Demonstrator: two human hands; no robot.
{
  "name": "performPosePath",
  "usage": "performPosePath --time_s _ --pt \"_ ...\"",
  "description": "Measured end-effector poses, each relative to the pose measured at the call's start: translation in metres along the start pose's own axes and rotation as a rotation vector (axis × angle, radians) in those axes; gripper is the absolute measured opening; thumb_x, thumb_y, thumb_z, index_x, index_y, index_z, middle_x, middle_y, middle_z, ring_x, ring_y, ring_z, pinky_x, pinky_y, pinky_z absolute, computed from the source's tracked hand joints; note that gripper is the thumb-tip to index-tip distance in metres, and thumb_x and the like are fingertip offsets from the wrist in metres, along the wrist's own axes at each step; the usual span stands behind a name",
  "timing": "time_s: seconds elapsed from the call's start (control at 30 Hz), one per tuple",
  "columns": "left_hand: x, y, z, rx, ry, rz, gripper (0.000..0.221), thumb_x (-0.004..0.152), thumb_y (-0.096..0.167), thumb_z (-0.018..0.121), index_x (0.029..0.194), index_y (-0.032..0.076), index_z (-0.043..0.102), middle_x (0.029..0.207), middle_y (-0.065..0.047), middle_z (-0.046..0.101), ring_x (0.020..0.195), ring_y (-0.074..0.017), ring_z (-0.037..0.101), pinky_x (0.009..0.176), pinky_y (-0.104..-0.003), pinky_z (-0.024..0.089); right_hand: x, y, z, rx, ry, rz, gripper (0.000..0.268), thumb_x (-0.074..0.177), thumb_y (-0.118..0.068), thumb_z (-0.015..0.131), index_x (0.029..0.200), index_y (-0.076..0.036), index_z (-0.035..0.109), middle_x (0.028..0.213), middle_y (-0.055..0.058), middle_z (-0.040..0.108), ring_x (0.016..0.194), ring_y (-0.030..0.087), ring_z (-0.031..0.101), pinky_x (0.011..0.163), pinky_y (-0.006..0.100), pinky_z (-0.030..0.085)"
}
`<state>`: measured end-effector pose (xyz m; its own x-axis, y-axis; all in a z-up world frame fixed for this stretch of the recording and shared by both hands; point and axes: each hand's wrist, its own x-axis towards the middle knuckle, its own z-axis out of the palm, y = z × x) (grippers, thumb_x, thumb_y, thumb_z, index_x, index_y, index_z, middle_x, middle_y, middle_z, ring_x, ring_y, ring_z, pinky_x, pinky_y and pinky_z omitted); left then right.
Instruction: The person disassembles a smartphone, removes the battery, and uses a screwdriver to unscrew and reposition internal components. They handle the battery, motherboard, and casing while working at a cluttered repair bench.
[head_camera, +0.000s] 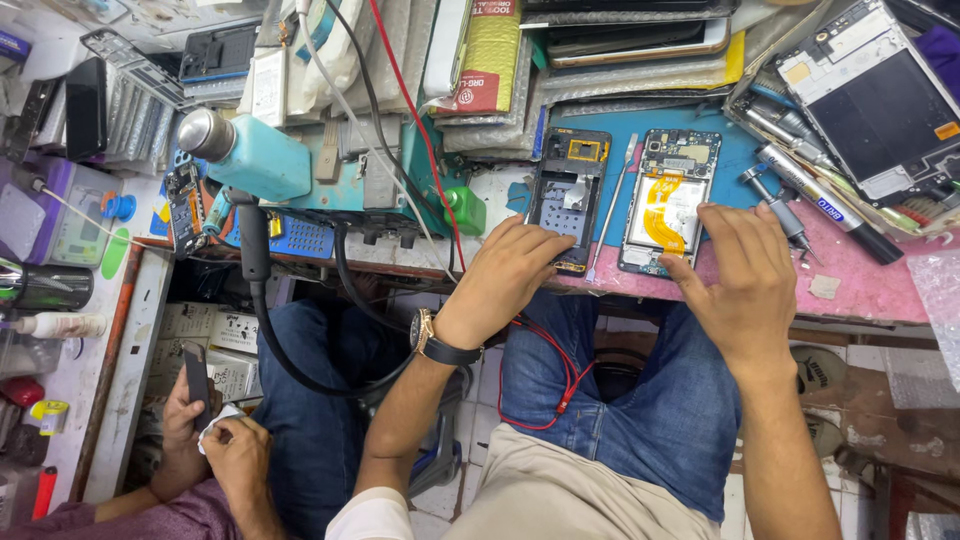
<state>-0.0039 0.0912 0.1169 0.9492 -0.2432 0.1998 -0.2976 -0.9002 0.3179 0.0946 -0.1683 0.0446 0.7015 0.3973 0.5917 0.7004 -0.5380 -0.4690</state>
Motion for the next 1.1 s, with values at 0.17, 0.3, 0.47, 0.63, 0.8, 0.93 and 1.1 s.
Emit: performPosePath --time_s 0.17,0.3,0.47,0.63,0.8,0.93,1.1 --pt "0.004 0.002 -0.006 -0.055 0.04 0.01 0.04 0.089 0.005 0.07 0.129 0.008 0.065 0.119 -0.008 0.067 0.118 -0.0276 0.062 0.117 -0.048 0.04 -0.001 0.001 0.002 0.013 0.002 0.016 0.057 0.09 -0.033 0.085 0.132 0.0 0.064 0.128 0.015 0.068 0.123 0.034 0.063 0.122 0.051 0.043" --pt "0.01 0.011 -0.004 -0.1 0.085 0.073 0.039 0.088 0.006 0.072 0.127 0.007 0.065 0.122 -0.009 0.066 0.119 -0.0292 0.061 0.115 -0.048 0.041 -0.002 0.0 0.006 0.051 0.015 0.019 0.047 0.094 -0.026 0.078 0.129 0.002 0.064 0.125 0.018 0.068 0.12 0.038 0.063 0.118 0.052 0.044" --pt "0.035 0.028 0.023 -0.152 0.096 0.153 0.039 0.086 0.006 0.072 0.124 0.004 0.066 0.121 -0.01 0.065 0.115 -0.0307 0.061 0.107 -0.042 0.046 -0.003 0.002 0.007 0.104 0.111 0.103 0.02 0.113 -0.009 0.058 0.128 0.002 0.066 0.117 0.021 0.068 0.116 0.041 0.065 0.116 0.051 0.049" --pt "0.055 0.041 0.047 -0.129 0.051 0.181 0.034 0.086 0.007 0.071 0.121 0.004 0.068 0.114 -0.009 0.066 0.11 -0.0297 0.06 0.1 -0.042 0.047 -0.002 0.004 0.002 0.111 0.166 0.12 0.02 0.113 -0.01 0.056 0.126 0.002 0.066 0.116 0.022 0.069 0.116 0.044 0.065 0.113 0.051 0.05" --pt "0.052 0.044 0.051 -0.12 0.056 0.195 0.035 0.087 0.013 0.072 0.12 0.002 0.067 0.115 -0.01 0.066 0.112 -0.03 0.06 0.1 -0.043 0.047 -0.003 0.002 0.007 0.104 0.156 0.126 0.021 0.111 -0.011 0.057 0.124 0.002 0.068 0.114 0.022 0.07 0.114 0.043 0.066 0.111 0.051 0.05" --pt "0.054 0.036 0.05 -0.174 0.003 0.195 0.033 0.089 0.021 0.073 0.117 0.004 0.067 0.119 -0.011 0.066 0.115 -0.0301 0.061 0.099 -0.042 0.049 -0.002 0.003 0.005 0.127 0.166 0.109 0.021 0.107 -0.014 0.066 0.121 0.001 0.069 0.113 0.019 0.07 0.113 0.039 0.067 0.111 0.049 0.052" --pt "0.106 0.001 0.057 -0.024 0.071 0.073 0.022 0.099 0.021 0.065 0.112 0.004 0.067 0.119 -0.012 0.066 0.108 -0.0323 0.062 0.095 -0.044 0.052 -0.003 0.004 -0.002 0.167 0.072 0.004 0.03 0.081 -0.021 0.085 0.103 -0.004 0.074 0.112 0.013 0.072 0.108 0.032 0.069 0.103 0.046 0.054"
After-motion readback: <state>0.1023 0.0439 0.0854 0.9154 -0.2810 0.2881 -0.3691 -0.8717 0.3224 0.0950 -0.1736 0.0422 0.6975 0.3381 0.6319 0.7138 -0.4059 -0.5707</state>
